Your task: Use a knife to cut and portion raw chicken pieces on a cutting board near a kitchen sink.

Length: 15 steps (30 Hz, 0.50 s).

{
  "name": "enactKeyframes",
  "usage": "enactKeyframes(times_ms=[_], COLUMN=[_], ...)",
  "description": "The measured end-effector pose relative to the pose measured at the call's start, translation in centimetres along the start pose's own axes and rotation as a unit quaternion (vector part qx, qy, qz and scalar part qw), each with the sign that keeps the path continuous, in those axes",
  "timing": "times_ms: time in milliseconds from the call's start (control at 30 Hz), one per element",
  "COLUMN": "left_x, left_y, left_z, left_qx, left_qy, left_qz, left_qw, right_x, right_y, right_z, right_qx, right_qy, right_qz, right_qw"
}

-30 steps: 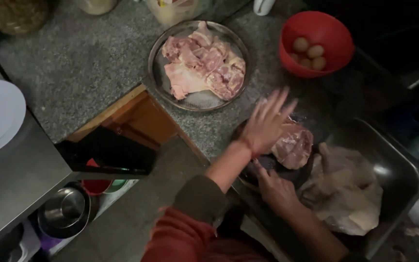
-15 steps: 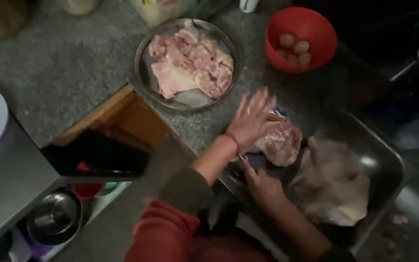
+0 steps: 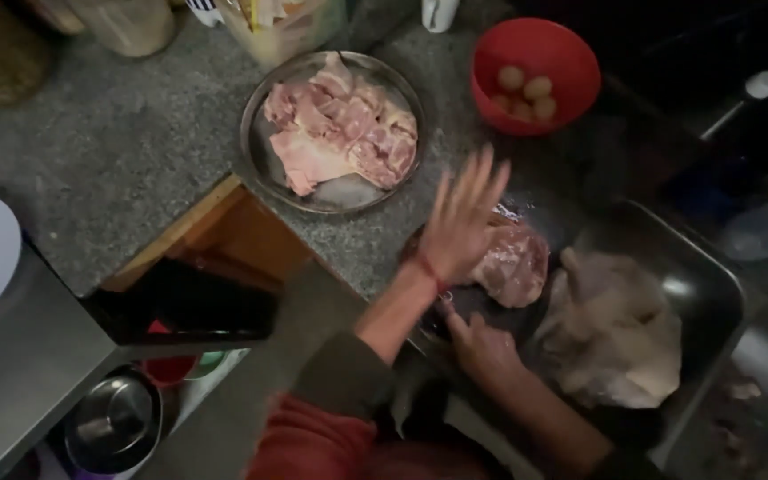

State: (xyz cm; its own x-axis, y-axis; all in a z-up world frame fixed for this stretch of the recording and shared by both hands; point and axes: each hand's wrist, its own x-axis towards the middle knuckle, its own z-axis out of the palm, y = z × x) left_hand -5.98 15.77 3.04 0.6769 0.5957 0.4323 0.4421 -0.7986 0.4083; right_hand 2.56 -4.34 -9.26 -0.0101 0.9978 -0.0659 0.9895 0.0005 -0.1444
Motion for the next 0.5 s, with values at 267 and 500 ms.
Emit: enactKeyframes(times_ms=[267,500], left_x=[-6.6,-15.0], left_y=[0.4,0.8], left_z=[-3.7,2.2], left_qx=[-0.028,-0.156], left_qy=[0.009,0.206], left_qz=[-0.123,-0.191], left_qw=[0.992,0.947], right_x=[1.0,1.5], right_y=[-1.9,-4.1], right_z=[-2.6,-6.8], right_qx=[0.023,0.155], right_qy=[-0.023,0.024], right_qz=[0.035,0.099], right_qw=[0.999,0.983])
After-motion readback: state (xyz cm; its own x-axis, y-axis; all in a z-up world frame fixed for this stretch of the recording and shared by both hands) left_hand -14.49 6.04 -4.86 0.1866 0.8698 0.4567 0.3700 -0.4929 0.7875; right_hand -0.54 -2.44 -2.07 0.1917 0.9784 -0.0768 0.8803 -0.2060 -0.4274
